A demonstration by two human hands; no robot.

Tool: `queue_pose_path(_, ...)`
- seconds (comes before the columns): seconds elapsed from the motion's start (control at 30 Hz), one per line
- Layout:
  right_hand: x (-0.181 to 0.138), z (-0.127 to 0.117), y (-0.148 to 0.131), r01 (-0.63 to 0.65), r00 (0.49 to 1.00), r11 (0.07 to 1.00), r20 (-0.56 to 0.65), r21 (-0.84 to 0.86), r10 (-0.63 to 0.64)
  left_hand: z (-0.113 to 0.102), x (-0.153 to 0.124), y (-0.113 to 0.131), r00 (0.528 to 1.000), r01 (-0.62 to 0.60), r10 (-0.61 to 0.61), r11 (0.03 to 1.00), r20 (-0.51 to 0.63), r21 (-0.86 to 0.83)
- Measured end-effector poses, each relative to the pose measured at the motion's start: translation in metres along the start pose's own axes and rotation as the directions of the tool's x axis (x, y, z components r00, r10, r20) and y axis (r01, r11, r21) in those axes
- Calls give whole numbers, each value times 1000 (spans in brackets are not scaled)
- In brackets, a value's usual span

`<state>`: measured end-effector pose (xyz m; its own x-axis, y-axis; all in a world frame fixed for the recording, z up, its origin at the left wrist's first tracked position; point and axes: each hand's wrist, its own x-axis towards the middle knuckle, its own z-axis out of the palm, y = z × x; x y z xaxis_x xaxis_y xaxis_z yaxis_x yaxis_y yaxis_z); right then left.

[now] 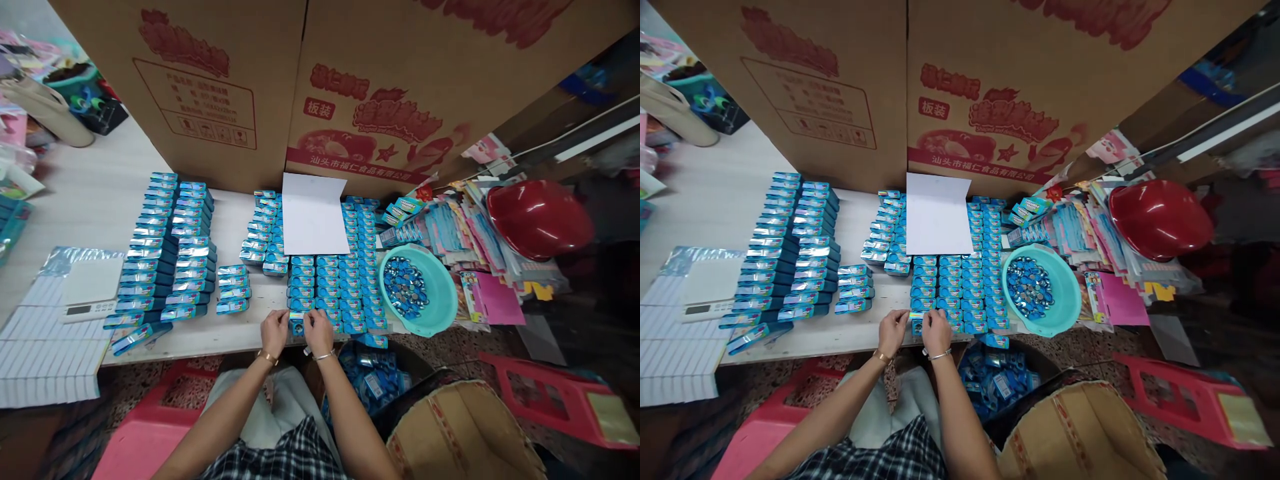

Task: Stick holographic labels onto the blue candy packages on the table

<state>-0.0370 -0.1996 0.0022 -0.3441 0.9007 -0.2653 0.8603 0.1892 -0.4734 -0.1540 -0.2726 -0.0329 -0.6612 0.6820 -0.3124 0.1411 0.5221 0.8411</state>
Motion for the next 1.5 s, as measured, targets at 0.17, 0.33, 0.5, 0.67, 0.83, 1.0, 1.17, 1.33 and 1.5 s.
queue_pose_path(0.17,0,-2,-8,-23,1000,994,13,-111,25,8,2,-8,998,56,-56,997,-8,-47)
queue_pose_path(0.33,4,-5,-12,-98,994,991,46,-87,102,18,0,-15,994,105,-106,987,0,-124)
queue_pose_path(0.5,6,0,-10,-107,994,994,34,-18,108,28,4,-22,982,185,-189,960,1,-209)
queue_pose_path(0.67,11,-5,-3,-179,984,911,56,372,171,22,17,-24,951,295,-309,920,-14,-260)
queue_pose_path(0.83,18,-24,9,-238,971,718,143,655,192,-7,-3,-3,932,360,-349,857,100,-369)
queue_pose_path(1.0,15,-34,2,-314,949,588,250,745,190,-25,-39,36,700,675,-321,590,638,-443)
queue_pose_path(1.17,13,-36,-10,-360,933,507,300,783,199,-20,-48,47,773,552,-216,693,596,-464)
queue_pose_path(1.33,16,-37,-8,-377,926,458,332,805,180,-15,-32,33,907,380,-204,774,370,-506)
queue_pose_path(1.5,28,-27,-5,-247,961,552,273,797,36,-21,1,33,988,103,-53,926,145,-364)
